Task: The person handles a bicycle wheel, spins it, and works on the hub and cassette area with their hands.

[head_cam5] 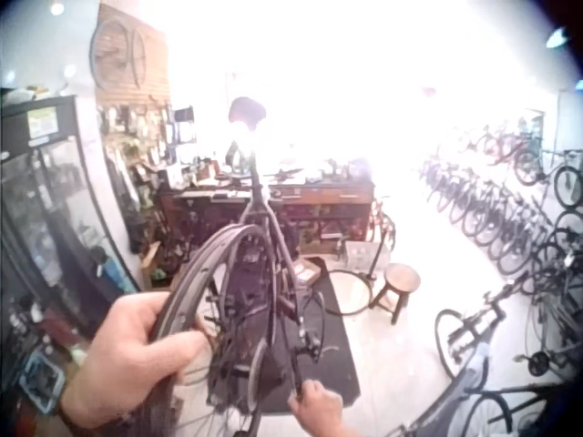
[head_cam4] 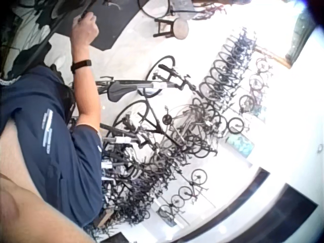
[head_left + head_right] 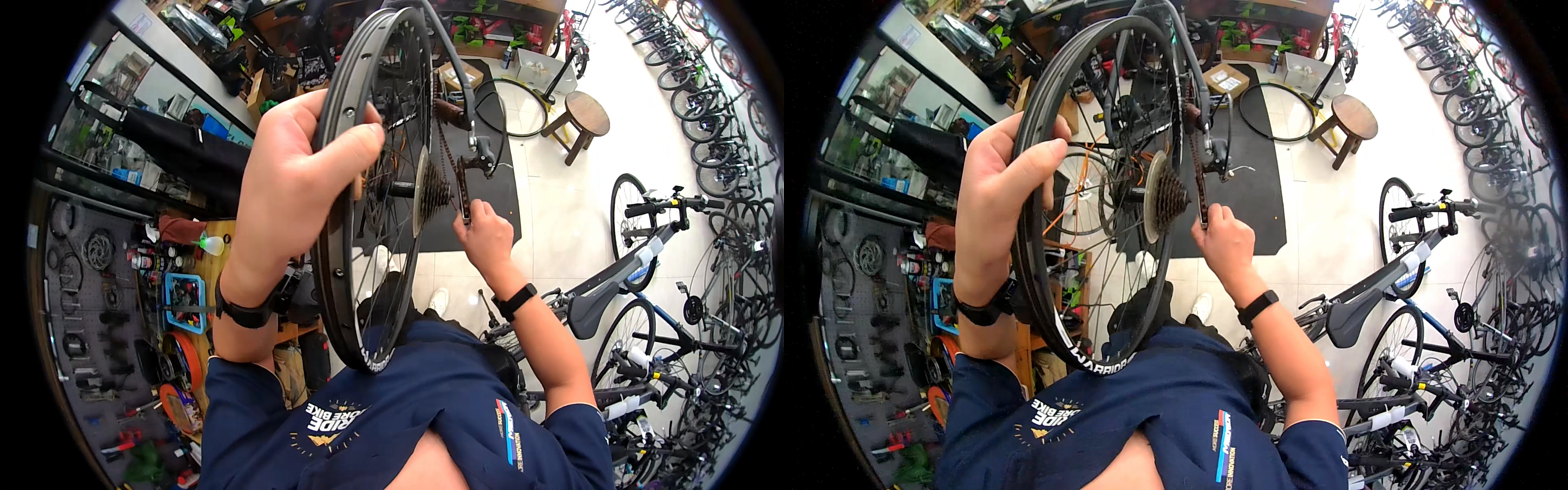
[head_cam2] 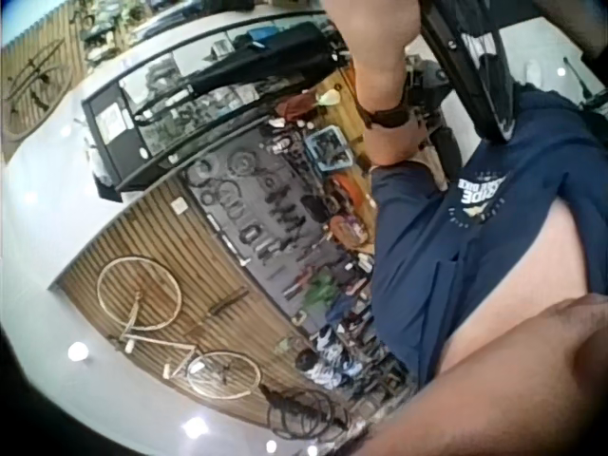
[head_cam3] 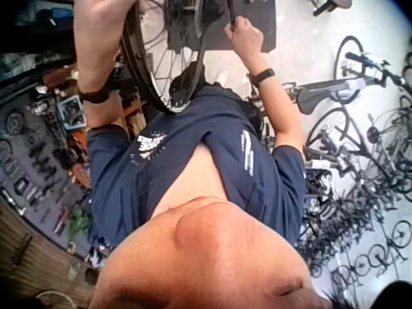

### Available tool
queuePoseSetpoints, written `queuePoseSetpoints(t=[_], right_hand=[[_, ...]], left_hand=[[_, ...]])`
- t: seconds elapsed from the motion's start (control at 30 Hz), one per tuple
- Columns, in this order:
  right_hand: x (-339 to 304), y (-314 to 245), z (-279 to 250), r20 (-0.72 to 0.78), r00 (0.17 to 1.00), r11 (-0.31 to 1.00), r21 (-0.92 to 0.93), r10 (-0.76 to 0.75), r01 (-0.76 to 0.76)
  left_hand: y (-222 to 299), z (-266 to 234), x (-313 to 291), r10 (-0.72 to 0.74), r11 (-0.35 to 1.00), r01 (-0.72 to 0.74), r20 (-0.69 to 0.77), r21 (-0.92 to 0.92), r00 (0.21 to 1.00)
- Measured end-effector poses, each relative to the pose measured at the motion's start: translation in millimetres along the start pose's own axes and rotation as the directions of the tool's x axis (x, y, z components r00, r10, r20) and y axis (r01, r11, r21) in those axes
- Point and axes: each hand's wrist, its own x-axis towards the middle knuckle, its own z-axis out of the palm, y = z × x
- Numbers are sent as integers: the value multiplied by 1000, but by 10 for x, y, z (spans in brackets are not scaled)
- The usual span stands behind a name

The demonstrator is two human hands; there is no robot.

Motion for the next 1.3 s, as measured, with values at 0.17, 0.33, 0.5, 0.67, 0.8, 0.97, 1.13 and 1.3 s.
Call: queuePoseSetpoints(t=[0.17, 0.33, 0.5, 0.67, 0.8, 0.97, 1.13, 1.3], right_hand=[[-57, 125, 203, -5, 1000, 1000, -11, -22, 22], [-126, 171, 320, 1, 1000, 1000, 20, -18, 18], [-171, 129, 316, -2, 1000, 1000, 23, -20, 20], [-180, 118, 290, -14, 999, 999, 20, -32, 33], [-185, 138, 298, 16, 1000, 999, 49, -4, 3], [-200, 141, 314, 7, 1000, 999, 41, 6, -6], [-213, 133, 313, 13, 1000, 999, 32, 24, -24], [-219, 117, 314, -2, 1000, 1000, 0, -14, 14]], left_hand=[[6, -11, 119, 63, 997, -64, -33, -30, 997], [-125, 97, 155, 66, 977, -70, -24, -203, 998], [-195, 181, 332, 100, 945, -82, 41, -317, 994], [-93, 192, 313, -19, 913, 12, -13, -409, 1000], [-51, 203, 233, 105, 910, -42, 133, -413, 986], [-71, 150, 443, 101, 946, -69, 87, -316, 991], [100, 39, 688, -141, 893, 167, 93, -417, 986], [78, 63, 1006, -38, 921, 18, -44, -388, 998]])
